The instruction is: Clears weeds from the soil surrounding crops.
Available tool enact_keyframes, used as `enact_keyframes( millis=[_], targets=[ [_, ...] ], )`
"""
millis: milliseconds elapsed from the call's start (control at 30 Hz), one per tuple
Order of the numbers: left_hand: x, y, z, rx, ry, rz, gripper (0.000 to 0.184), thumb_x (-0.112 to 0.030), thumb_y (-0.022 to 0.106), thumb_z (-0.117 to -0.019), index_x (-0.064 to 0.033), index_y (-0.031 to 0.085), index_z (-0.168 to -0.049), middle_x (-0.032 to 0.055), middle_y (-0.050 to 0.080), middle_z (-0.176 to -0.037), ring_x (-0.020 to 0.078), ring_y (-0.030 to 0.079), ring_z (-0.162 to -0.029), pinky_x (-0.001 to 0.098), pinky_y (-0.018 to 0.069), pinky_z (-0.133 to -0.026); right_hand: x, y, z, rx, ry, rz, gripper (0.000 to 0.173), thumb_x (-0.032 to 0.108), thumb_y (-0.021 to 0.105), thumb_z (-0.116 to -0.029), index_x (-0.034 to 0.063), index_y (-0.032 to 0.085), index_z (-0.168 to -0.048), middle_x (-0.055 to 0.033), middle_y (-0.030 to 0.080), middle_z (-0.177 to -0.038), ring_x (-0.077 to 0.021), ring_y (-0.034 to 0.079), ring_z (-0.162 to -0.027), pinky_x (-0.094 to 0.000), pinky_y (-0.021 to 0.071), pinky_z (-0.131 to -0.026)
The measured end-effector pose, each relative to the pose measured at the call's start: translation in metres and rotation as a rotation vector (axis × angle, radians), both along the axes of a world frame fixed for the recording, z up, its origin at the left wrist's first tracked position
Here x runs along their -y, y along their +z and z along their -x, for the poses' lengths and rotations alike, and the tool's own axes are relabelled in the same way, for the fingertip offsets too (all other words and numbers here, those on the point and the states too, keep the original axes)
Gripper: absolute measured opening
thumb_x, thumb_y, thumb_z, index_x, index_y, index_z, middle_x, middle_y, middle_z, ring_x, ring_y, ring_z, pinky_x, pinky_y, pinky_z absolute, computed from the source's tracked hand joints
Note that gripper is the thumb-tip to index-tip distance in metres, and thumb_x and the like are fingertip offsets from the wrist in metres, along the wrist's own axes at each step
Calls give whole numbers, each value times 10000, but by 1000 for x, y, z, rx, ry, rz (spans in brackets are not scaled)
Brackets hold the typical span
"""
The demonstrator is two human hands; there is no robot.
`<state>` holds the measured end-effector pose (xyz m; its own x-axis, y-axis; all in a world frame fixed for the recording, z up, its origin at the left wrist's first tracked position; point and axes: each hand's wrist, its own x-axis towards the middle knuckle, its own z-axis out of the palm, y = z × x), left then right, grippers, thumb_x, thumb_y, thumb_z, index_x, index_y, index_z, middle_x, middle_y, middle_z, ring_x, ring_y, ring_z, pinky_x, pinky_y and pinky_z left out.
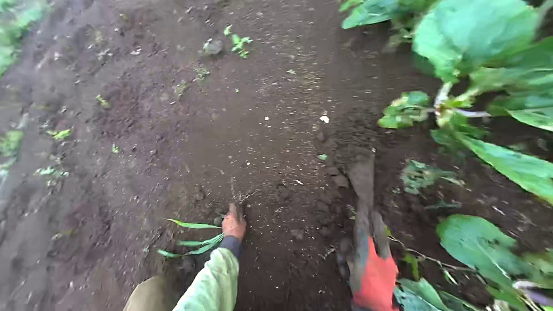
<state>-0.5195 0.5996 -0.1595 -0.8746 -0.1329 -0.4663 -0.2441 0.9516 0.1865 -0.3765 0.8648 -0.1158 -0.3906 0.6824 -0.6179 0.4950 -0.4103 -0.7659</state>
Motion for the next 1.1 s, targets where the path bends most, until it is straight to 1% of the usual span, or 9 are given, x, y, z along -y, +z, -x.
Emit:
enact_keyframes(
  millis=[267, 400, 533, 667, 767, 833, 900, 1000, 1100],
  targets=[
    [77, 127, 93, 342, -343, 319, 502, -278, 589, -987, -163, 524, -1472, 254, 649, -1303, 474, 632, -1191, 697, 495, -956, 82, 55, 13, 69, 553, 185, 407, 281, 561, -1057, -42, 605, -1302, -116, 670, -743, -188, 631, -552, -406, 575, -535],
    [184, 230, 127, 224, -357, 528, 453, -344, 651, -948, -198, 615, -1375, 240, 696, -1194, 491, 661, -1104, 727, 500, -891, 89, 57, 158, -90, 583, 225, 466, 395, 473, -1092, 76, 539, -1426, -108, 650, -697, -208, 595, -478, -398, 544, -442],
    [311, 302, 115, -16, -170, 636, 384, -349, 639, -948, -278, 651, -1325, 221, 737, -1050, 489, 700, -980, 727, 523, -810, 125, 60, 329, -30, 800, 83, 482, 433, 444, -1093, 79, 575, -1393, -189, 690, -1016, -283, 687, -762, -480, 591, -682],
    [403, 293, 58, -210, 71, 592, 409, -359, 624, -975, -172, 632, -1339, 311, 707, -1026, 572, 676, -961, 785, 499, -770, 123, 93, 365, 111, 1272, -393, 500, 442, 468, -1068, 162, 557, -1472, -197, 653, -1345, -358, 609, -1276, -597, 450, -1075],
    [436, 244, 33, -275, 96, 497, 409, -369, 637, -953, -116, 646, -1274, 305, 705, -982, 571, 677, -917, 793, 496, -748, 97, 96, 337, 70, 1045, -275, 491, 432, 508, -1060, 171, 559, -1473, -164, 707, -1211, -303, 695, -1071, -536, 546, -939],
    [422, 208, 47, -318, 73, 393, 331, -328, 666, -948, -148, 685, -1224, 249, 728, -963, 519, 701, -883, 775, 511, -748, 77, 95, 318, 15, 741, -79, 493, 471, 498, -1068, 148, 563, -1436, -118, 699, -855, -230, 664, -635, -429, 582, -575],
    [374, 182, 85, -349, 10, 267, 291, -257, 678, -939, -202, 715, -1223, 170, 755, -1012, 451, 724, -897, 741, 535, -776, 53, 93, 324, 9, 578, 58, 508, 530, 470, -1063, 143, 567, -1378, -65, 642, -703, -173, 568, -486, -351, 503, -438],
    [260, 178, 185, -276, -142, 131, 389, -166, 671, -924, -95, 679, -1307, 221, 730, -1150, 471, 712, -999, 713, 528, -851, 43, 87, 387, 145, 637, -70, 483, 503, 407, -1092, 94, 585, -1278, -63, 629, -759, -166, 574, -533, -349, 507, -477],
    [149, 177, 284, -63, -300, 69, 431, -143, 549, -1013, -105, 563, -1442, 202, 619, -1394, 453, 673, -1130, 666, 525, -918, 54, 101, 432, 244, 820, -368, 466, 413, 503, -1066, 76, 618, -1368, -223, 702, -1090, -362, 702, -911, -590, 557, -825]
  ],
)
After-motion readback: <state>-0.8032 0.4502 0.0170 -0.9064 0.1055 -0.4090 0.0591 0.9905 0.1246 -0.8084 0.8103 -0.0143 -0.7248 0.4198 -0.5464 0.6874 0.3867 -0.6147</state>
